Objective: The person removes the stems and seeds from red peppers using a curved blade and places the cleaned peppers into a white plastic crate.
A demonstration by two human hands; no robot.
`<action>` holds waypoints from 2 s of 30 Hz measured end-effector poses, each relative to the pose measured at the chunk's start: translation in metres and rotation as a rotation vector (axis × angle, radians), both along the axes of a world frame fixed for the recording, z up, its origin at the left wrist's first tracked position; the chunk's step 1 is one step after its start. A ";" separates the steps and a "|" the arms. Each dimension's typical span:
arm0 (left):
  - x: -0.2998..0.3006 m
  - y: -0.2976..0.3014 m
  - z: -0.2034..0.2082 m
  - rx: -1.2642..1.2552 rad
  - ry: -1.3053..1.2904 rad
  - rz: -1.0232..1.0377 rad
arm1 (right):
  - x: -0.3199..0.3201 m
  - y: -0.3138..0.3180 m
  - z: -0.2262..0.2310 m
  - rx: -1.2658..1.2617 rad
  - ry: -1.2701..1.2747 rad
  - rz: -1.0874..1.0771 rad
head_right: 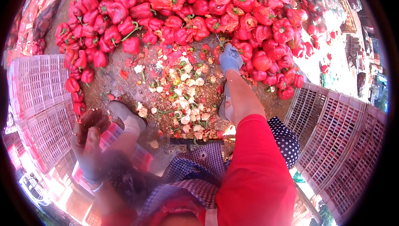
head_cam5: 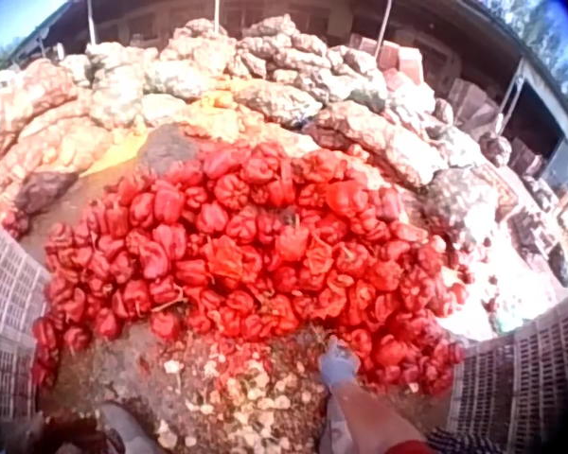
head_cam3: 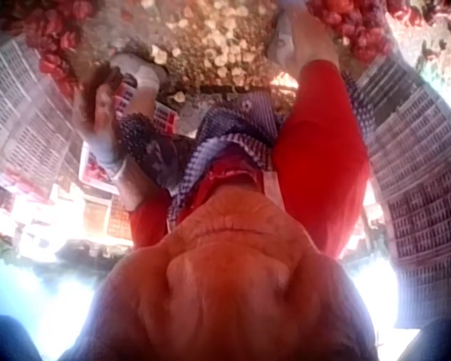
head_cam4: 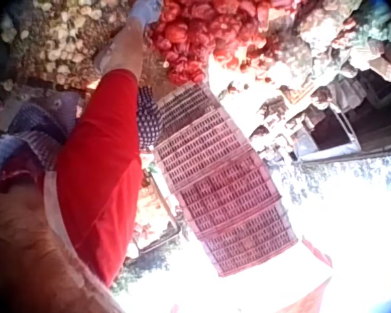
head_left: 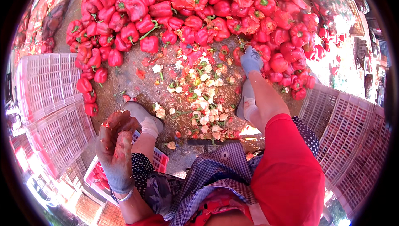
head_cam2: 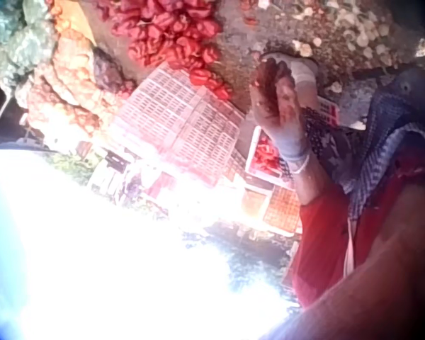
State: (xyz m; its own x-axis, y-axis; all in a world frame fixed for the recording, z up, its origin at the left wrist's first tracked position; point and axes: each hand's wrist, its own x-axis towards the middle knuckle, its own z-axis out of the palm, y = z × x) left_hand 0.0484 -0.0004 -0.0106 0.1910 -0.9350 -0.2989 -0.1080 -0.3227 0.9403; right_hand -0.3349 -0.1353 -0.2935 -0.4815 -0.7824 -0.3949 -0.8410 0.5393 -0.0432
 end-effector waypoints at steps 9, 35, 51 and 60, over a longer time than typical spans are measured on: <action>-0.002 -0.004 0.002 0.004 0.011 0.005 | -0.008 -0.013 -0.024 -0.043 -0.275 -0.121; -0.006 0.003 0.001 0.020 -0.048 -0.035 | 0.035 0.018 -0.023 -0.141 -0.228 -0.103; 0.007 0.011 0.006 -0.492 -0.123 -0.254 | 0.162 0.041 0.314 0.094 -1.630 0.488; -0.014 0.018 0.004 -0.572 0.097 -0.341 | 0.170 0.079 0.355 0.084 -1.550 0.445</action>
